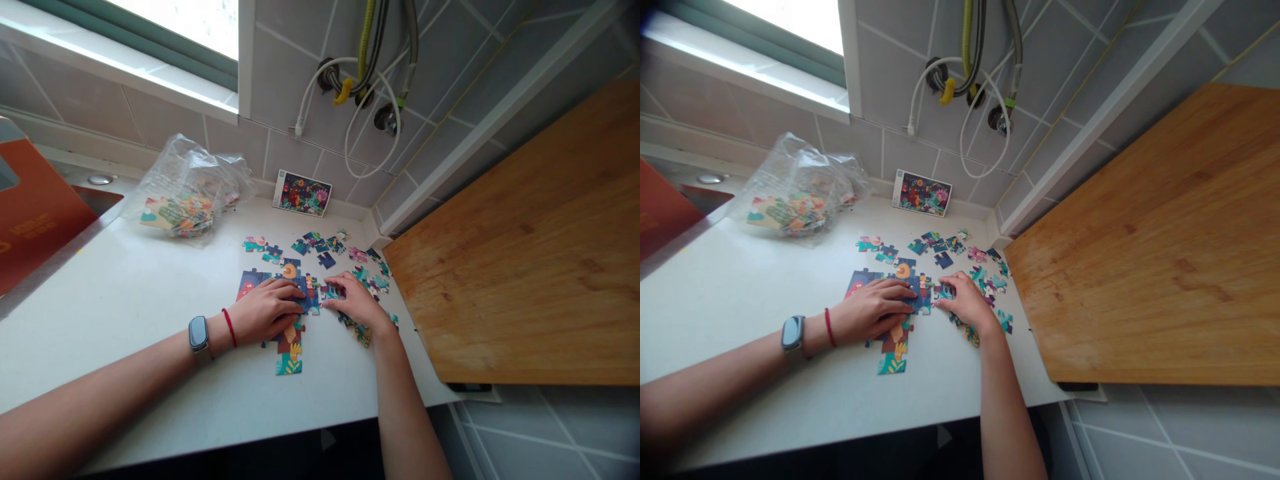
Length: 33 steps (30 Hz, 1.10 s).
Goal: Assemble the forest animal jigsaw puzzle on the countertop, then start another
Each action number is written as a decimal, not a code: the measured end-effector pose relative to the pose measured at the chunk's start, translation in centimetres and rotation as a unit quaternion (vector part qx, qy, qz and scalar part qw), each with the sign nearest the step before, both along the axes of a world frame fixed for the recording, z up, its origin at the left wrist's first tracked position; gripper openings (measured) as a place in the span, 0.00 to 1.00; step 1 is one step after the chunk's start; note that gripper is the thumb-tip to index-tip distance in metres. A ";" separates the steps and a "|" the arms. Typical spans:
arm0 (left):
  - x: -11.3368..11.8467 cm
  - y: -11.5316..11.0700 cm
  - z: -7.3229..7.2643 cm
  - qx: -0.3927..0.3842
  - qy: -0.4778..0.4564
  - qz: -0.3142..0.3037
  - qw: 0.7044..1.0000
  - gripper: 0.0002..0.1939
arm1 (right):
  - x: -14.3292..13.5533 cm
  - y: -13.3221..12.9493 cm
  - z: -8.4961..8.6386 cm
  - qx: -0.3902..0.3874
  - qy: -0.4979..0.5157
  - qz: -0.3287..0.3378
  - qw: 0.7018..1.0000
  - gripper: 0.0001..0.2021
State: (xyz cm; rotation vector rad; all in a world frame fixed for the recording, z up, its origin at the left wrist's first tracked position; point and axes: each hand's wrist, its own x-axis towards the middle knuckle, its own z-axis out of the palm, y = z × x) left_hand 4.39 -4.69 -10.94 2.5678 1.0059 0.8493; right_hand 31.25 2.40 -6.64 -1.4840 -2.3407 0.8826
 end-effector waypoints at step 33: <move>-0.1 0.1 -0.1 0.021 0.020 -0.003 1.000 0.12 | 0.0 0.2 0.0 -0.033 0.108 -0.024 0.993 0.08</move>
